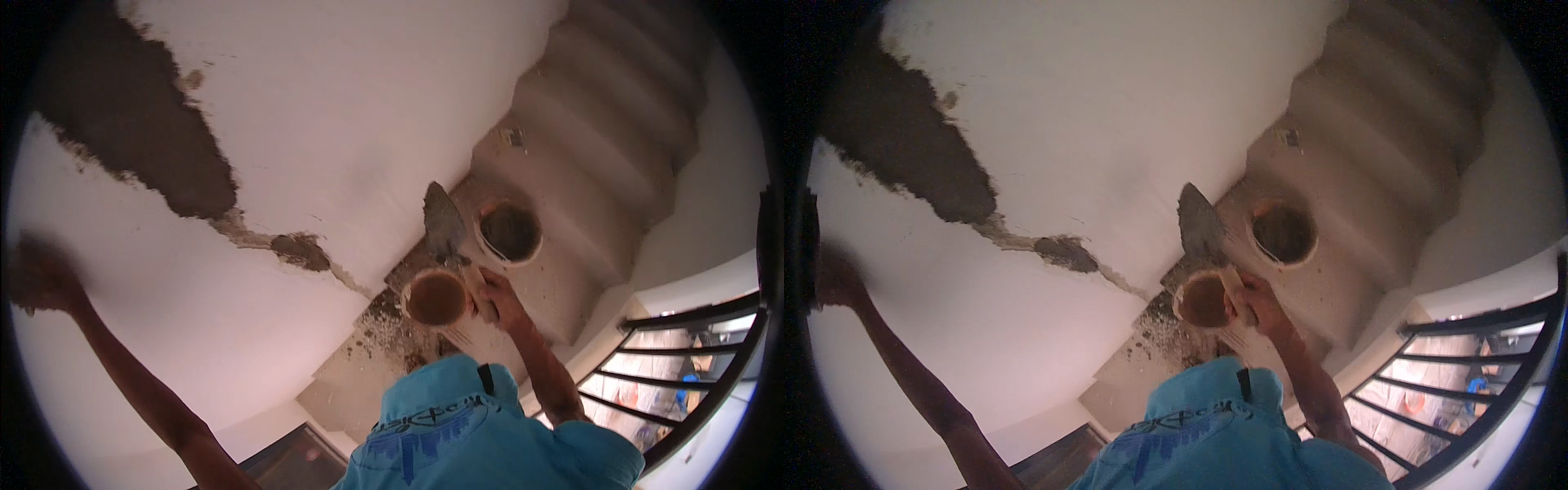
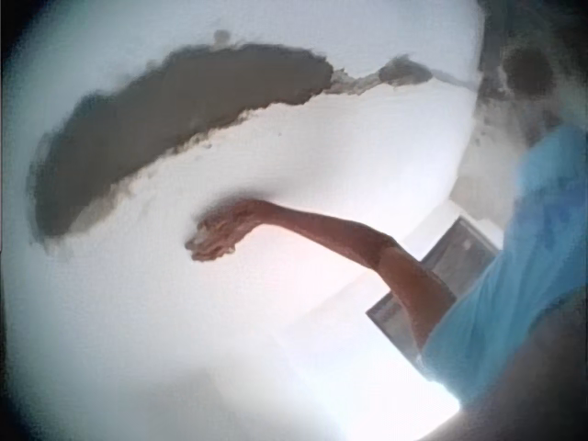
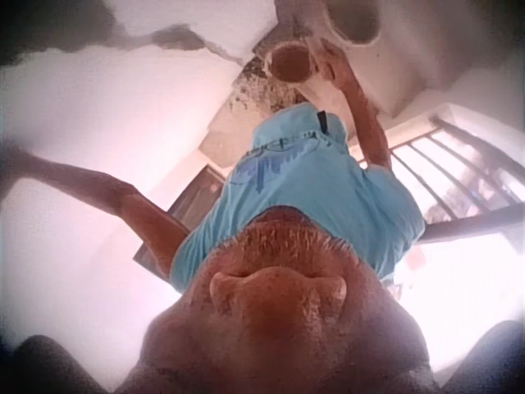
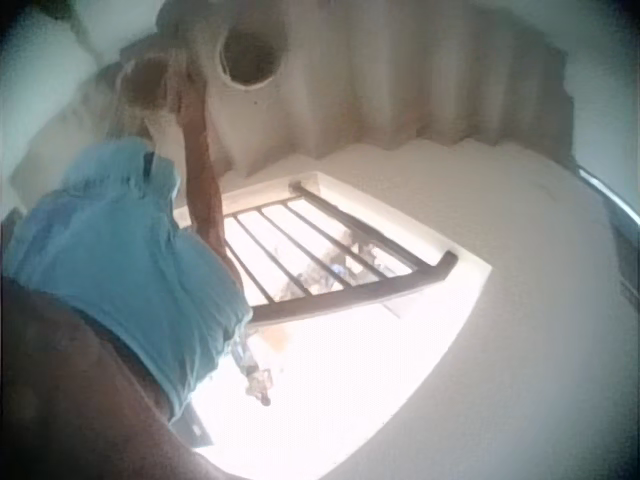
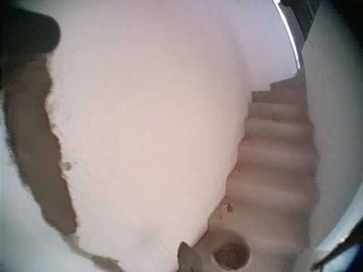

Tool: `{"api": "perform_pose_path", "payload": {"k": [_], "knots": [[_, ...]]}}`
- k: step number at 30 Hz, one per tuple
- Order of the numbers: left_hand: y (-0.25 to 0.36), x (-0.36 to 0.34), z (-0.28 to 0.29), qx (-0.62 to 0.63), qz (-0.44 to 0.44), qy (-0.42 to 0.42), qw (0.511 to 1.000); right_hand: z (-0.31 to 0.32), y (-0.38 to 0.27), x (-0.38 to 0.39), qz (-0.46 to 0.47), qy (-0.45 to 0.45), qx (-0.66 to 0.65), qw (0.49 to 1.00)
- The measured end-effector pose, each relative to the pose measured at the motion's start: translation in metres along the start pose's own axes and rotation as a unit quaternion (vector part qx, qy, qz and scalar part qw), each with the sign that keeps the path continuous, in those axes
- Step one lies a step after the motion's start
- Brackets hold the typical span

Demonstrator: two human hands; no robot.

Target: The person uses a trowel to apply cement mortar into a vertical crack on a white wall. They repeatedly scoop mortar from a bucket placed on the stairs and smooth the surface of the crack to fill it.

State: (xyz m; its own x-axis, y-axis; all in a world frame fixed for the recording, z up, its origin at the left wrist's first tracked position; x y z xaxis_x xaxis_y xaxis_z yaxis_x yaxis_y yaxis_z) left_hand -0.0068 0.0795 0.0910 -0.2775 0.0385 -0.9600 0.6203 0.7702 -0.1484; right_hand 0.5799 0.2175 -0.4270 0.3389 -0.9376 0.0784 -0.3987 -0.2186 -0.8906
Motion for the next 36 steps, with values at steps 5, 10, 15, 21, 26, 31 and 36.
{"api": "perform_pose_path", "payload": {"k": [5,10,15,21,26,31,36], "knots": [[0.052,-0.009,0.054,0.166,0.112,0.057,0.978,-0.055,-0.027,0.017,0.030,-0.030,-0.154,0.987],[0.058,-0.028,0.089,0.237,0.179,0.034,0.954,-0.091,-0.075,0.003,0.115,-0.001,-0.232,0.966],[0.053,-0.030,0.094,0.246,0.206,-0.002,0.947,-0.127,-0.176,0.006,0.336,0.063,-0.158,0.926],[0.007,-0.033,0.086,0.249,0.191,0.007,0.949,-0.158,-0.257,0.032,0.553,0.215,-0.079,0.801],[0.002,-0.029,0.086,0.251,0.230,0.007,0.940,-0.183,-0.298,0.057,0.669,0.340,-0.048,0.659],[0.000,-0.029,0.085,0.259,0.238,0.006,0.936,-0.245,-0.295,0.022,0.674,0.348,0.035,0.650],[0.000,-0.031,0.085,0.270,0.227,0.013,0.936,-0.358,-0.276,-0.032,0.656,0.138,0.318,0.670]]}}
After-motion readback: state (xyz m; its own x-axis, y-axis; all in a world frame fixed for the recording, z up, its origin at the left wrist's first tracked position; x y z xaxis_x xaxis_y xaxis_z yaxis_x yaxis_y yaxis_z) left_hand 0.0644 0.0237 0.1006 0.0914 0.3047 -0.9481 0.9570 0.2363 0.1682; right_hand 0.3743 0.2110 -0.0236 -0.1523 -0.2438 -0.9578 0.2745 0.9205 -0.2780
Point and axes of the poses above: each hand's wrist, its own x-axis away from the middle knuckle, its own z-axis out of the back of the hand, y = z × x, the point moved 10 cm from there along -x, towards the middle knuckle, and after that the axes turned 11 degrees about z, right-handed, at the moved point
